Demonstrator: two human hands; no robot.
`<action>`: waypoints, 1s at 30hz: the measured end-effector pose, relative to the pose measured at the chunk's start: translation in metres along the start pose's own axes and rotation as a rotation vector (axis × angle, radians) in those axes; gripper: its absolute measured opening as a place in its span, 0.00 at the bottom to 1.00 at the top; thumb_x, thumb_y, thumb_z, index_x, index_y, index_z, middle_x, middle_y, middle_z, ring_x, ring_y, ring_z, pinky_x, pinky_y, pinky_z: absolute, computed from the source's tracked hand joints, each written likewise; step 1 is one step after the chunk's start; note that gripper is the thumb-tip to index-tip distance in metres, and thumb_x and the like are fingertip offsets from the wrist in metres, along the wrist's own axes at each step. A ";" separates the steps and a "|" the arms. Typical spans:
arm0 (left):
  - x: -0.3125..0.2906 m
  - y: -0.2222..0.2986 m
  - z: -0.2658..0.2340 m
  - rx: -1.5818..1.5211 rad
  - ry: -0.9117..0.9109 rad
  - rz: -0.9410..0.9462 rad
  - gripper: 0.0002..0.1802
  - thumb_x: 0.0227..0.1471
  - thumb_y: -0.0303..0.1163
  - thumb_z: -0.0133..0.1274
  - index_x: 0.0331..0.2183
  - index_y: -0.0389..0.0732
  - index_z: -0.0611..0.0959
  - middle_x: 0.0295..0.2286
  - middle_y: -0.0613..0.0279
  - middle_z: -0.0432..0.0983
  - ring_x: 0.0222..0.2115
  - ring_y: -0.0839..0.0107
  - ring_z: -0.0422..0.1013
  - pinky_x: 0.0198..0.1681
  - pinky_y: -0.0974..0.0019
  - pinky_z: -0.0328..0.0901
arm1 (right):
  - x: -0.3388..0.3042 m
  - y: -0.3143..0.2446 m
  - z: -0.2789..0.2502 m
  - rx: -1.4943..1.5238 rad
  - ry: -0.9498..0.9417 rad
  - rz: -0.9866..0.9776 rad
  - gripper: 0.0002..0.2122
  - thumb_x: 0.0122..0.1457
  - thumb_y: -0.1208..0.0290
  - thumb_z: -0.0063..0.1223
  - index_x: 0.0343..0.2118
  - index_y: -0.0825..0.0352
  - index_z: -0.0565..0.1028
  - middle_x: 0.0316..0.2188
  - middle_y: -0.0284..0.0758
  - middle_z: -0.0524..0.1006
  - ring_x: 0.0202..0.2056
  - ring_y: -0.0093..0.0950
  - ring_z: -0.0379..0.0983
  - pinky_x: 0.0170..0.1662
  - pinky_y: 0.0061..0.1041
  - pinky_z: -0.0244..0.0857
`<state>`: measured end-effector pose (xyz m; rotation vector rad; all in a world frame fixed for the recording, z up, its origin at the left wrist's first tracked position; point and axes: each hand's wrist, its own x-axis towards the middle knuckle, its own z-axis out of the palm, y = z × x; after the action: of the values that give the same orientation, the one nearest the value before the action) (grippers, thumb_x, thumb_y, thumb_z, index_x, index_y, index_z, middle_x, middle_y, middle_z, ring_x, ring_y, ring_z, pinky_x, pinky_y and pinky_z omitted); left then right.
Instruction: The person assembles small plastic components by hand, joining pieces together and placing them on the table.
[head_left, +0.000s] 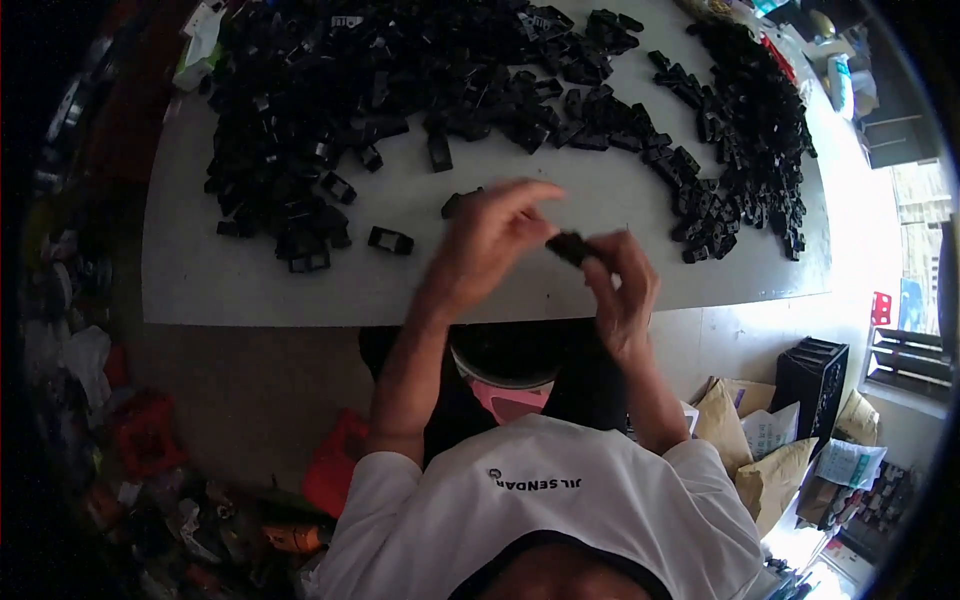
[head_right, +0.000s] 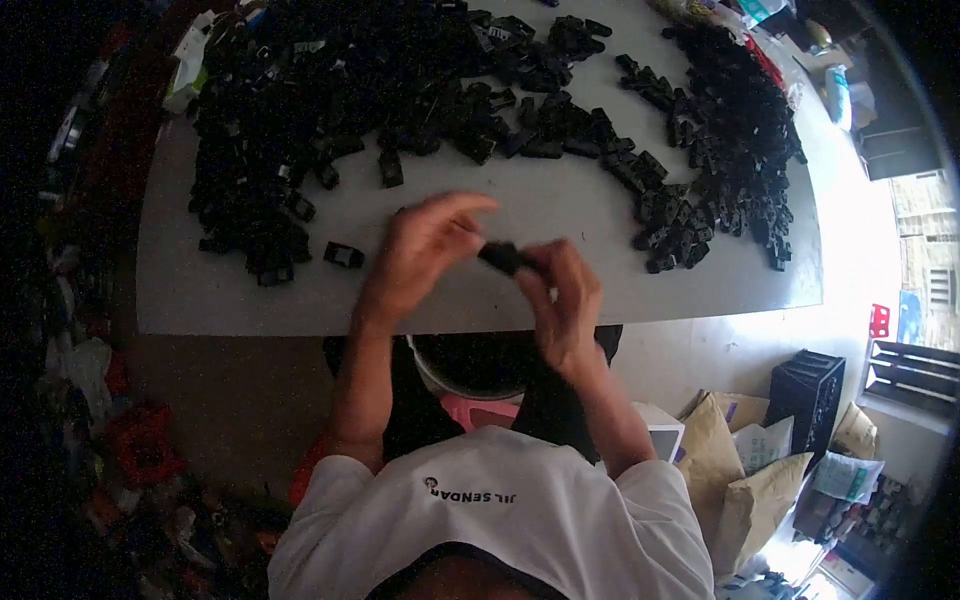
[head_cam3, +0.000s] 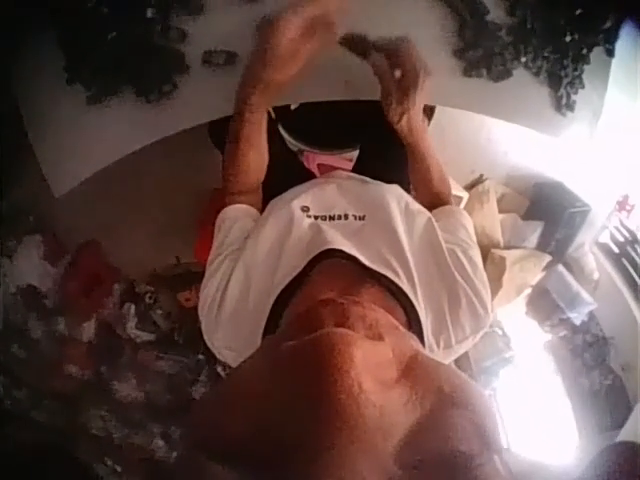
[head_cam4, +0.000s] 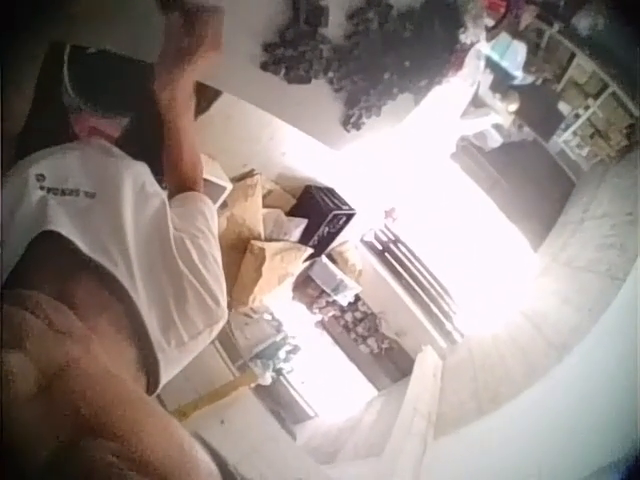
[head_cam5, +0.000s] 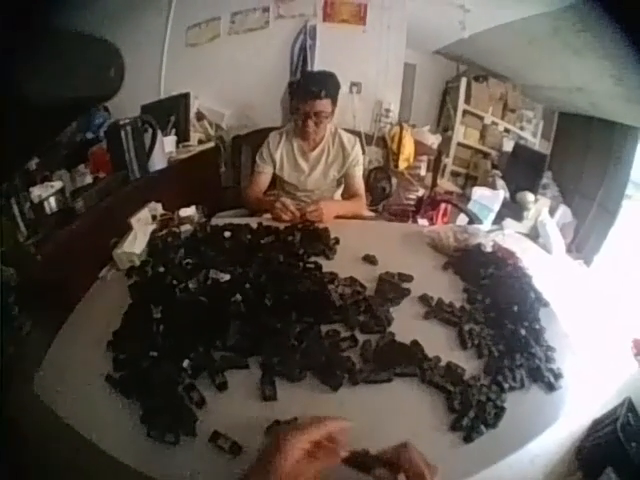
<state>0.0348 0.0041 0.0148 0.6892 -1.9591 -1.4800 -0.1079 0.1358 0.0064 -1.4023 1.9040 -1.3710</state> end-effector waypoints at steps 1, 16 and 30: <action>-0.001 0.000 -0.010 0.280 0.143 0.097 0.20 0.42 0.24 0.61 0.41 0.41 0.77 0.27 0.62 0.69 0.27 0.69 0.68 0.30 0.68 0.65 | -0.013 -0.003 0.001 -0.102 0.004 -0.153 0.07 0.50 0.79 0.54 0.33 0.70 0.72 0.23 0.39 0.68 0.23 0.33 0.67 0.28 0.29 0.62; 0.008 -0.018 0.013 0.329 0.308 0.082 0.10 0.44 0.19 0.56 0.33 0.36 0.77 0.27 0.58 0.73 0.27 0.64 0.71 0.29 0.66 0.65 | 0.064 0.022 -0.009 -0.587 0.154 -0.501 0.12 0.45 0.80 0.55 0.35 0.65 0.73 0.31 0.36 0.70 0.29 0.37 0.70 0.24 0.32 0.63; 0.012 -0.028 0.016 -0.367 0.136 -0.236 0.20 0.44 0.13 0.51 0.43 0.34 0.79 0.29 0.64 0.76 0.27 0.81 0.71 0.32 0.75 0.69 | 0.065 0.008 -0.015 0.172 -0.224 -0.038 0.10 0.54 0.85 0.48 0.39 0.71 0.73 0.33 0.33 0.69 0.30 0.21 0.70 0.29 0.19 0.68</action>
<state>0.0165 -0.0011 -0.0142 0.8486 -1.4883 -1.8197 -0.1505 0.0852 0.0205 -1.4453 1.5870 -1.3008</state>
